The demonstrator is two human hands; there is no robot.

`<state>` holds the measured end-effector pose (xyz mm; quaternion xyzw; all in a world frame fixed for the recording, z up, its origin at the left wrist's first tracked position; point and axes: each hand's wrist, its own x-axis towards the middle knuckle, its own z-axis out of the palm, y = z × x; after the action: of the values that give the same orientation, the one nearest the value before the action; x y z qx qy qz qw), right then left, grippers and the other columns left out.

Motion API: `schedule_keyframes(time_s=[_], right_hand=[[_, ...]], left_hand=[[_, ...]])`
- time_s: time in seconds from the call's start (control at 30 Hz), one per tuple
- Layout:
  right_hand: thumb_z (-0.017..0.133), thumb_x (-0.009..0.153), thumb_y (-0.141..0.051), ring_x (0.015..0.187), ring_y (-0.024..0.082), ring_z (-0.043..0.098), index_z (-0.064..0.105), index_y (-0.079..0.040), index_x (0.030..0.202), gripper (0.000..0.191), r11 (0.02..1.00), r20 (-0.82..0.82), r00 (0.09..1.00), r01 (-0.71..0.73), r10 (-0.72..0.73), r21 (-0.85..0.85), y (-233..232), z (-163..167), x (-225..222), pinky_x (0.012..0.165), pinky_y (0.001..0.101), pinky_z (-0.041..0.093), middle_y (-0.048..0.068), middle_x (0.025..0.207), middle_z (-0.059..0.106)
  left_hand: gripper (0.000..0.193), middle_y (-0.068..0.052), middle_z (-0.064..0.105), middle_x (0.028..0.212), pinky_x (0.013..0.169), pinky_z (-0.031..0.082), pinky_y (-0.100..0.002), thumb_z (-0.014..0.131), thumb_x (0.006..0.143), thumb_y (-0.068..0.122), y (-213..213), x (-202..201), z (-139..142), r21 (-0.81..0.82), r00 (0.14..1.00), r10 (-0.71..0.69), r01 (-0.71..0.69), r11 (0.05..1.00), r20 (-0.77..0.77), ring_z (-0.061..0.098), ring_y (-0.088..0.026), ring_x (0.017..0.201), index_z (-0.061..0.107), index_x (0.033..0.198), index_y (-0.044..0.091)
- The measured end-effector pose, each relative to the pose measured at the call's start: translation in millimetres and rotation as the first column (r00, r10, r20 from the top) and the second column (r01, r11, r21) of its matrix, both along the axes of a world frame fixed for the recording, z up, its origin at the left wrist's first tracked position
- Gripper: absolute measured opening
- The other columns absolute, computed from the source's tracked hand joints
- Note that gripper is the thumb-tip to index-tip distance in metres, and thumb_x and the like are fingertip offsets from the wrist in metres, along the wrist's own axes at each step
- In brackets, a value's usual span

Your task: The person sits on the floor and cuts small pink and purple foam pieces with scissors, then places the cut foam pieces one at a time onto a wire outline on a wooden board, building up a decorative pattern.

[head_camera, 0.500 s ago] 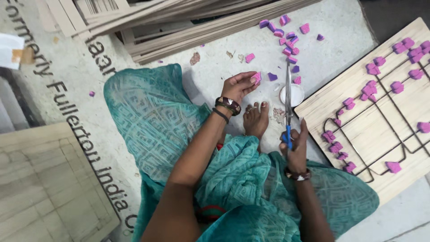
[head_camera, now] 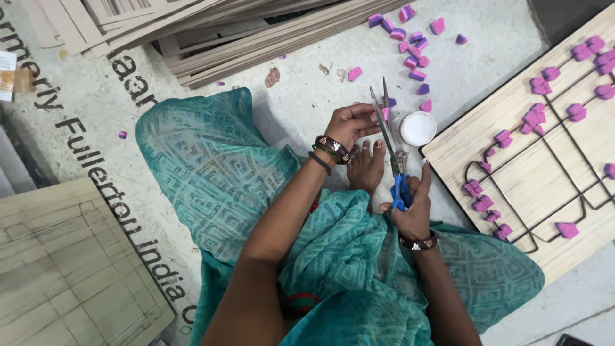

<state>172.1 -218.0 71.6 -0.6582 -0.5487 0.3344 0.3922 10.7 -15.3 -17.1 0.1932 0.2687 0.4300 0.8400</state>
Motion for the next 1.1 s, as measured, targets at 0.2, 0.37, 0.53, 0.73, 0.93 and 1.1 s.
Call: schedule_keyframes(time_s=[0.2,0.37,0.53,0.73,0.93,1.1], right_hand=[[0.097,0.064,-0.027,0.081,0.018,0.063,0.001,-0.001,0.165,0.141,1.000,0.032,0.999,-0.010,0.009,0.006,5,3,-1,0.073,0.0297,0.052,0.009,0.095,0.063],[0.097,0.065,-0.023,0.075,0.016,0.057,0.002,0.000,0.165,0.140,1.000,0.052,0.999,0.010,-0.008,-0.020,8,-3,-8,0.070,0.0301,0.049,0.008,0.090,0.059],[0.090,0.075,-0.016,0.073,0.010,0.054,0.011,0.001,0.166,0.122,0.998,-0.048,0.997,0.063,-0.064,-0.032,9,-6,-14,0.068,0.0242,0.050,0.003,0.083,0.058],[0.086,0.075,-0.009,0.060,0.013,0.051,0.033,-0.004,0.157,0.098,0.997,0.106,0.992,0.068,-0.065,-0.024,6,-4,-12,0.057,0.0300,0.043,0.004,0.070,0.056],[0.085,0.075,-0.009,0.059,0.018,0.057,0.039,-0.007,0.155,0.093,0.997,0.212,0.976,0.054,-0.042,-0.053,-7,10,-27,0.058,0.0334,0.047,0.007,0.071,0.060],[0.088,0.075,-0.017,0.065,0.016,0.060,0.015,-0.001,0.161,0.114,0.998,0.080,0.996,0.041,-0.037,-0.042,-8,38,-27,0.062,0.0306,0.049,0.005,0.078,0.065]], left_hand=[[0.023,-0.008,0.075,0.106,0.088,0.064,-0.035,0.067,0.092,-0.008,-2,1,9,0.249,0.976,-0.001,0.056,0.967,-0.218,0.072,-0.017,0.095,0.073,0.115,-0.005],[0.011,-0.008,0.076,0.092,0.080,0.064,-0.032,0.069,0.094,-0.004,-5,2,10,0.337,0.934,0.024,0.105,0.936,-0.357,0.074,-0.015,0.084,0.074,0.103,-0.004],[0.012,-0.008,0.075,0.096,0.081,0.065,-0.033,0.070,0.093,-0.002,-1,-5,16,0.349,0.930,0.060,0.076,0.934,-0.363,0.074,-0.016,0.087,0.074,0.104,-0.004],[0.021,-0.012,0.075,0.105,0.088,0.064,-0.037,0.072,0.091,-0.003,-10,-2,25,0.208,0.987,0.025,0.010,0.978,-0.161,0.074,-0.020,0.096,0.071,0.112,-0.005],[0.020,-0.013,0.074,0.106,0.090,0.064,-0.042,0.070,0.088,-0.008,-23,-19,30,0.095,1.000,0.011,-0.012,0.995,0.012,0.074,-0.024,0.098,0.069,0.108,-0.004],[0.012,-0.010,0.075,0.098,0.087,0.064,-0.037,0.068,0.093,-0.007,-25,-18,57,0.269,0.979,0.019,0.037,0.962,-0.203,0.073,-0.018,0.091,0.070,0.105,-0.005]])
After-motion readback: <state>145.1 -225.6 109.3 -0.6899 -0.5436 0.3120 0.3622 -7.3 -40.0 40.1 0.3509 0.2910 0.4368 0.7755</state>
